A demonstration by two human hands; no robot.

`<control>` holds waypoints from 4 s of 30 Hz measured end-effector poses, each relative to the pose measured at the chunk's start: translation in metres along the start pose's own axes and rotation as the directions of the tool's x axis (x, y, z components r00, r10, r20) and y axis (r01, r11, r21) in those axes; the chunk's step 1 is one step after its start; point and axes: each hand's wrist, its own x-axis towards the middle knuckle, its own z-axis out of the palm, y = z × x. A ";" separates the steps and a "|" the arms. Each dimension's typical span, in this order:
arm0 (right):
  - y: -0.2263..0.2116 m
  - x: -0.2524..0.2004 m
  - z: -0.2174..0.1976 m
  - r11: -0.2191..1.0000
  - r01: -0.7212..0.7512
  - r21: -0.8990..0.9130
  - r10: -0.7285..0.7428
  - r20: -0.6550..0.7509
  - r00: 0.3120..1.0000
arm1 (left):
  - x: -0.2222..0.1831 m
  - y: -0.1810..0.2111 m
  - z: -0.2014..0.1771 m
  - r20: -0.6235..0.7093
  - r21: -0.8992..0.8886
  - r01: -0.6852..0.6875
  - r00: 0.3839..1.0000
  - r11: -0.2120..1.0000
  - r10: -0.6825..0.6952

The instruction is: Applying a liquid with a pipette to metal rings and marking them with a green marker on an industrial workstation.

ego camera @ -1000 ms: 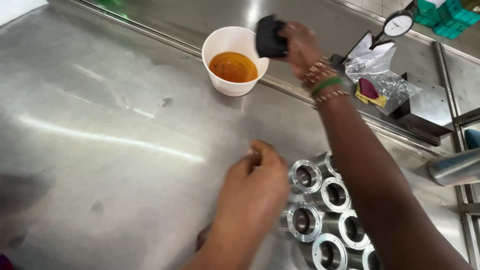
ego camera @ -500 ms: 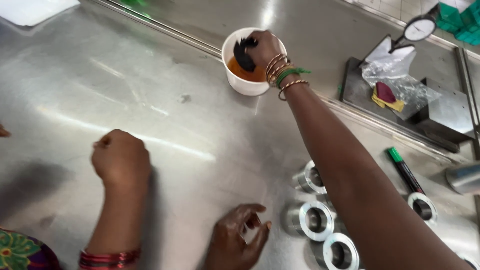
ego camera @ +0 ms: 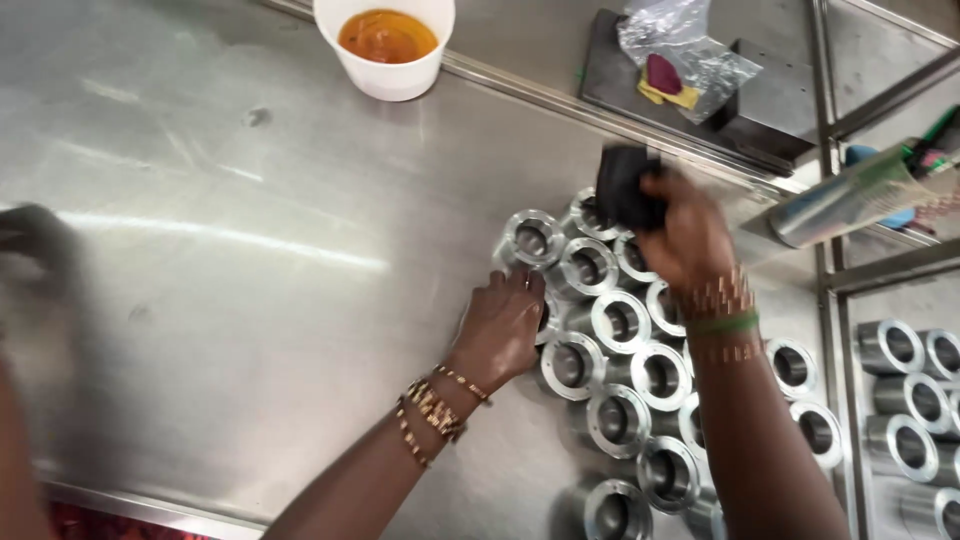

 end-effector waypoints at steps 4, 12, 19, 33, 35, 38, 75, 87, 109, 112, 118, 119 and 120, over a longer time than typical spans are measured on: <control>0.025 -0.076 -0.027 0.993 0.035 -0.113 -0.042 -0.054 0.998 | -0.006 0.005 -0.007 -0.026 0.024 -0.082 0.996 0.996 0.083; 0.097 -0.130 0.046 0.954 -0.257 -0.157 0.267 0.046 0.963 | -0.088 0.021 -0.039 -0.381 -0.024 -0.315 0.880 0.949 0.283; 0.091 -0.142 0.085 0.924 -0.292 -0.246 0.340 0.185 0.922 | -0.100 0.012 -0.064 0.169 -0.414 0.523 0.848 0.745 -0.502; 0.037 -0.109 -0.103 1.000 0.008 0.002 -0.007 -0.235 0.972 | -0.050 -0.211 -0.138 -0.094 0.362 0.551 0.824 0.751 -0.559; 0.026 -0.113 -0.099 0.997 0.042 0.062 -0.022 -0.296 0.955 | -0.004 -0.180 -0.107 -0.105 0.314 0.399 0.917 0.862 -0.386; 0.026 -0.111 -0.092 0.851 0.058 -0.522 -0.207 -0.233 0.950 | 0.049 -0.075 -0.061 -0.040 0.088 0.152 0.988 0.984 -0.149; 0.128 -0.111 0.062 0.945 -0.071 -0.321 0.196 0.379 0.904 | -0.090 -0.072 -0.047 0.142 0.069 0.081 0.986 0.994 -0.090; 0.143 -0.106 0.085 0.921 -0.382 -0.082 0.390 0.205 0.898 | -0.100 0.007 -0.083 -0.245 -0.087 0.079 0.965 0.993 -0.098; 0.123 -0.040 0.035 0.423 0.283 -0.861 -0.140 0.247 0.959 | -0.055 -0.084 -0.072 -0.436 0.227 0.085 0.900 0.970 0.023; 0.108 -0.066 0.052 0.709 0.322 -0.627 -0.082 0.380 0.921 | -0.046 -0.036 -0.061 -0.193 -0.120 -0.037 0.981 0.992 0.013; 0.147 -0.083 0.021 0.791 0.152 -0.593 -0.151 0.052 0.987 | -0.071 -0.009 -0.080 0.156 0.011 0.493 0.858 0.870 -0.489; 0.152 -0.089 0.034 0.960 -0.033 -0.277 0.062 0.096 0.993 | -0.077 -0.014 -0.070 0.022 -0.118 0.247 0.969 0.962 -0.246; 0.157 -0.095 0.047 0.965 -0.255 0.059 0.237 0.209 0.949 | -0.083 -0.021 -0.060 -0.144 -0.209 -0.031 0.990 0.977 0.001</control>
